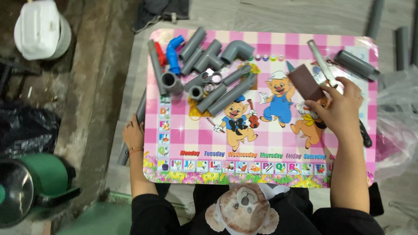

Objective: The person smooths the cut edge of a gray PVC pipe using a sanding block. They hold the pipe in one hand and rub the sanding block against the rim repeatedly to remove burrs. Other PVC fittings and a metal file are visible on the table.

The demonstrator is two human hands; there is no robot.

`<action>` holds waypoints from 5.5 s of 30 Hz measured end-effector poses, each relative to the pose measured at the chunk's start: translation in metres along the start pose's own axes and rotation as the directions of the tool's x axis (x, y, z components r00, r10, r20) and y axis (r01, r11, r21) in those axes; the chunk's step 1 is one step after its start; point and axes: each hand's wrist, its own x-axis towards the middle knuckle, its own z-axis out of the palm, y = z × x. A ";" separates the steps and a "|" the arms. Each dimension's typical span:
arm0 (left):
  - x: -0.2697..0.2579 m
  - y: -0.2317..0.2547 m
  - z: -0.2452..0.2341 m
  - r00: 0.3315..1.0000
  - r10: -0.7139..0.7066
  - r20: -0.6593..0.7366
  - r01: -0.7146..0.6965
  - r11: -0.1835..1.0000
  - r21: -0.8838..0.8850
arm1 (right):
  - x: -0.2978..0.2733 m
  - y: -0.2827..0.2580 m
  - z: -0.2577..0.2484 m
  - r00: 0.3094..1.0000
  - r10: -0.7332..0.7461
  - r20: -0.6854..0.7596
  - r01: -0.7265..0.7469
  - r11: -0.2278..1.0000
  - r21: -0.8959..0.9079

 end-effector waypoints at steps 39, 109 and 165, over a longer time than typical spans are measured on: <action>0.052 0.330 -0.236 0.810 0.463 -0.359 -0.528 0.843 -0.105 | -0.006 -0.001 0.009 0.956 0.058 0.287 -0.243 -0.391 0.888; -0.007 0.374 -0.207 0.659 0.667 -0.348 -0.590 0.171 -0.789 | -0.016 0.001 0.033 0.868 -0.348 -0.353 0.496 0.611 0.618; -0.019 0.377 -0.205 0.773 0.522 -0.361 -0.443 0.037 -0.896 | -0.007 -0.051 0.004 0.591 -0.514 -0.622 0.755 0.623 0.204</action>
